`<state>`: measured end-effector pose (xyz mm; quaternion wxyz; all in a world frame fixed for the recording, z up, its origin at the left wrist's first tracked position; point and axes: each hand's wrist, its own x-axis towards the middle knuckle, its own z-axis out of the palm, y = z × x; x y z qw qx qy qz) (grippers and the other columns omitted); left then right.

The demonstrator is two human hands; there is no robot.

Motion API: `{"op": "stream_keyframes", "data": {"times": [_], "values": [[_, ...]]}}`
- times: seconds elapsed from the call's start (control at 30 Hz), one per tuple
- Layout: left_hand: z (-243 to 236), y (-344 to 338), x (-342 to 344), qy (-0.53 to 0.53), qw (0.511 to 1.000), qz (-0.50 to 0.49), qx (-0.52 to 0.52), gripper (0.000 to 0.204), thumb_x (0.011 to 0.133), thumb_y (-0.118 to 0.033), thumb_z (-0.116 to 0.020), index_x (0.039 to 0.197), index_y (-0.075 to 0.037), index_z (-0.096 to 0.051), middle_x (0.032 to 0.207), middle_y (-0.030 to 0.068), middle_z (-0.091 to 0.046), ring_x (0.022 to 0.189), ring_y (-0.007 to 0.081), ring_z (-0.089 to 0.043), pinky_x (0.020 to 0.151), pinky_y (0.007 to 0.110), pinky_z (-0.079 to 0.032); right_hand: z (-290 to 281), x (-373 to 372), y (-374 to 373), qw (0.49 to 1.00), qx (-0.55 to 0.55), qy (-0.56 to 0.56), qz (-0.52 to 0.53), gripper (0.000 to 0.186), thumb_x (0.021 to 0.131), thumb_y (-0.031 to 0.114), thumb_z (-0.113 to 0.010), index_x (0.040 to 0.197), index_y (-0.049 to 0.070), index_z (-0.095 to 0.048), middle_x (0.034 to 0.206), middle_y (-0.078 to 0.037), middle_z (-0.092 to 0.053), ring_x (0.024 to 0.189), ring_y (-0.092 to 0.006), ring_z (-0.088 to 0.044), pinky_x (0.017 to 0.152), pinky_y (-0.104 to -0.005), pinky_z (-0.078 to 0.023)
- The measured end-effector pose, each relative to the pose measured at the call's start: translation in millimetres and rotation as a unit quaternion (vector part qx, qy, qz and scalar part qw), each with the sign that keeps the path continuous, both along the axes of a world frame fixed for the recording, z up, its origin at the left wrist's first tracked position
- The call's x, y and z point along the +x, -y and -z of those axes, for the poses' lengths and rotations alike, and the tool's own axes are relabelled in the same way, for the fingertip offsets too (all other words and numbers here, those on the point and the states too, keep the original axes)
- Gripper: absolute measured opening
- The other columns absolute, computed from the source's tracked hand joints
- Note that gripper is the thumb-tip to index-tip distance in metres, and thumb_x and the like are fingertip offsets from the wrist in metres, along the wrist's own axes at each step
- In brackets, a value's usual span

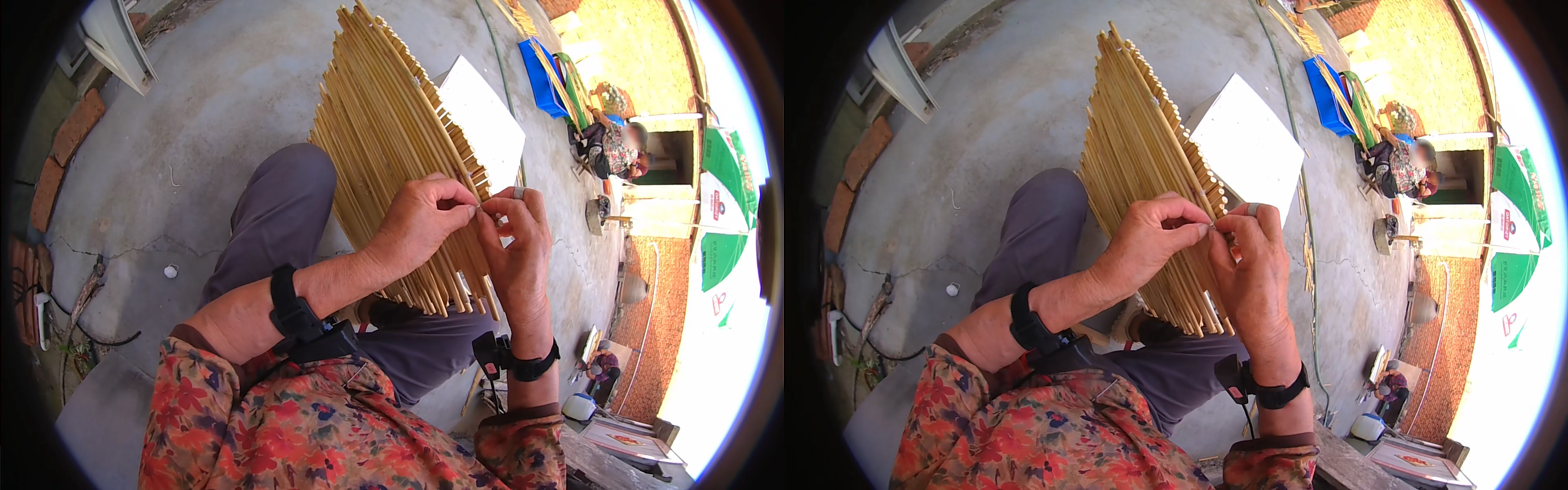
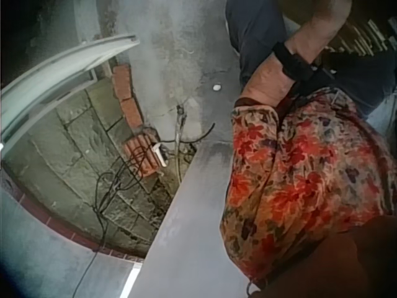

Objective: Weave together individual straw/bamboo sticks using white thread to create a mat.

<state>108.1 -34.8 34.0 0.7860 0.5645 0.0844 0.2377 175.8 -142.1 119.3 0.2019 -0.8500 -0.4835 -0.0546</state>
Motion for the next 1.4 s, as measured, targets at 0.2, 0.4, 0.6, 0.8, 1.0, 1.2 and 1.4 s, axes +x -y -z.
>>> {"op": "stream_keyframes", "data": {"times": [0.2, 0.4, 0.6, 0.8, 1.0, 1.2, 1.4], "values": [[0, 1, 0, -0.003, 1.0, -0.01, 0.014, 0.012, 0.083, -0.008, -0.063, 0.09, 0.001, -0.065, 0.085, 0.0037, -0.059, 0.079, 0.0095, -0.056, 0.071, 0.024, -0.044, 3, 3, -1, 1.0, -0.004, 0.006, 0.006, 0.01, 0.075, 0.001, -0.066, 0.082, 0.003, -0.059, 0.091, -0.009, -0.053, 0.074, -0.0227, -0.06, 0.057, -0.0308, -0.052], [0, -1, 4, -0.001, 1.0, -0.011, 0.023, 0.013, 0.081, -0.009, -0.064, 0.089, 0.001, -0.065, 0.084, 0.0042, -0.059, 0.077, 0.0098, -0.056, 0.069, 0.024, -0.045, 5, 5, -2, 0.999, -0.004, 0.023, 0.022, 0.009, 0.076, 0.002, -0.065, 0.081, 0.005, -0.059, 0.089, -0.007, -0.053, 0.071, -0.0225, -0.061, 0.057, -0.0304, -0.053], [-1, -4, 7, -0.005, 0.999, -0.02, 0.043, 0.01, 0.08, -0.006, -0.062, 0.086, 0.002, -0.063, 0.081, 0.0039, -0.058, 0.073, 0.009, -0.055, 0.067, 0.024, -0.045, 7, 4, -3, 0.999, -0.003, 0.035, 0.011, 0.009, 0.076, 0.003, -0.065, 0.081, 0.005, -0.058, 0.09, -0.007, -0.053, 0.071, -0.0234, -0.06, 0.057, -0.0322, -0.052], [0, -1, 10, -0.004, 0.999, -0.038, 0.037, 0.007, 0.08, -0.004, -0.059, 0.083, 0.002, -0.062, 0.077, 0.0035, -0.059, 0.071, 0.0076, -0.054, 0.065, 0.023, -0.045, 10, 7, 0, 0.998, -0.008, 0.066, 0.005, 0.01, 0.076, 0.0, -0.064, 0.082, 0.005, -0.057, 0.091, -0.008, -0.054, 0.073, -0.0239, -0.061, 0.056, -0.0321, -0.052], [-1, 0, 11, -0.017, 0.996, -0.061, 0.063, 0.005, 0.078, -0.003, -0.059, 0.08, 0.002, -0.059, 0.075, 0.0047, -0.059, 0.068, 0.0085, -0.053, 0.06, 0.024, -0.044, 10, 3, 0, 0.999, 0.029, 0.018, 0.008, 0.015, 0.075, -0.005, -0.061, 0.085, 0.003, -0.054, 0.095, -0.011, -0.055, 0.074, -0.0246, -0.061, 0.057, -0.0301, -0.055], [0, 1, 7, -0.006, 0.993, -0.079, 0.092, 0.005, 0.078, -0.003, -0.06, 0.078, 0.002, -0.058, 0.074, 0.0061, -0.058, 0.066, 0.0103, -0.053, 0.059, 0.025, -0.043, 10, 0, 2, 0.999, 0.021, 0.015, 0.021, 0.015, 0.075, -0.005, -0.061, 0.086, 0.001, -0.053, 0.096, -0.012, -0.054, 0.076, -0.0251, -0.06, 0.057, -0.03, -0.055], [4, 2, 7, -0.005, 0.996, -0.066, 0.063, 0.005, 0.078, -0.003, -0.06, 0.079, 0.003, -0.059, 0.075, 0.0061, -0.058, 0.067, 0.0106, -0.053, 0.06, 0.025, -0.043, 11, 0, 2, 1.0, 0.013, 0.014, 0.02, 0.016, 0.075, -0.005, -0.061, 0.086, 0.001, -0.052, 0.096, -0.014, -0.053, 0.076, -0.0259, -0.06, 0.057, -0.0309, -0.055]]}}
